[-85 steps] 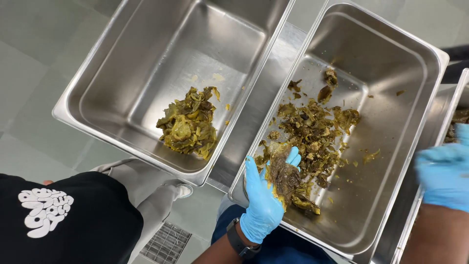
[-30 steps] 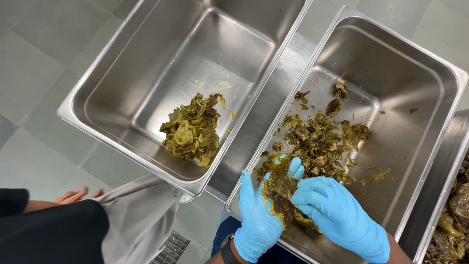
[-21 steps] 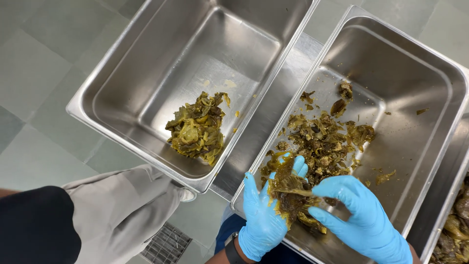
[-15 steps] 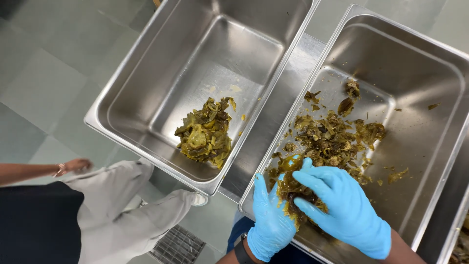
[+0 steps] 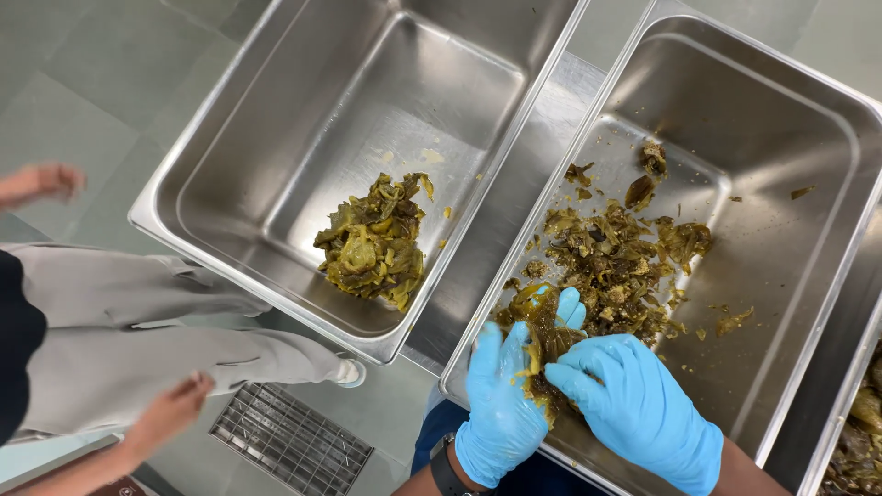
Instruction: The person wearing blue gloves picks pieces of a soft brown food product from a stainless steel tray, tears away and discards unwanted debris into the same tray, and places the cleaned pieces into an adjacent tray. They repeat this piece-by-piece sorting throughout the clip, working from a supply tray at the side.
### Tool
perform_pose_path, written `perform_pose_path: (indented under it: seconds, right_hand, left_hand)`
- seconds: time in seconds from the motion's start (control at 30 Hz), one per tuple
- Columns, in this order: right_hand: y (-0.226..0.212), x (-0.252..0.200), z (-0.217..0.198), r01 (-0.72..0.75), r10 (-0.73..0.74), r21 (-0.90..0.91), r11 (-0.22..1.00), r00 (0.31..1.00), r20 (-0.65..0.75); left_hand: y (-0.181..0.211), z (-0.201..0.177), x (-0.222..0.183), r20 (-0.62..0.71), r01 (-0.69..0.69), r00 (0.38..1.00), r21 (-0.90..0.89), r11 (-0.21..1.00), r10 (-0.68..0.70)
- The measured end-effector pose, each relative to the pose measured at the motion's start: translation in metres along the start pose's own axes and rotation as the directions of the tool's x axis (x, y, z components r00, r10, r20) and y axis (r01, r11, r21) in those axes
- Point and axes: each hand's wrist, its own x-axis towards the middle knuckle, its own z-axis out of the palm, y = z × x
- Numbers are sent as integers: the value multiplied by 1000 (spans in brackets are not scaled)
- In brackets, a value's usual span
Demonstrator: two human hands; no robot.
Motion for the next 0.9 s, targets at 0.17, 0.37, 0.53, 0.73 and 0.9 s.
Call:
perform_pose_path:
  seconds: [0.17,0.37,0.53,0.73,0.9]
  right_hand:
    - [-5,-8,-2,-13,12,18,1000,997,75]
    - [-1,-6,-22,-35,35,1,999,999,-21]
    - [-4,2,-25,-70,73,39,997,993,-96]
    - [-13,19,-6,-25,27,24,999,992,-122]
    - [-15,7,6,8,-6,20,1000,993,-119]
  left_hand:
    - [1,37,9,-156,65,987,125,990,-45]
    - [20,72,13,-118,119,985,-52,992,-124]
    - [15,48,7,-40,135,989,-124,983,-141]
    - [12,36,6,-58,183,978,-225,957,-200]
    - [0,-5,3,-44,165,982,-298,940,-186]
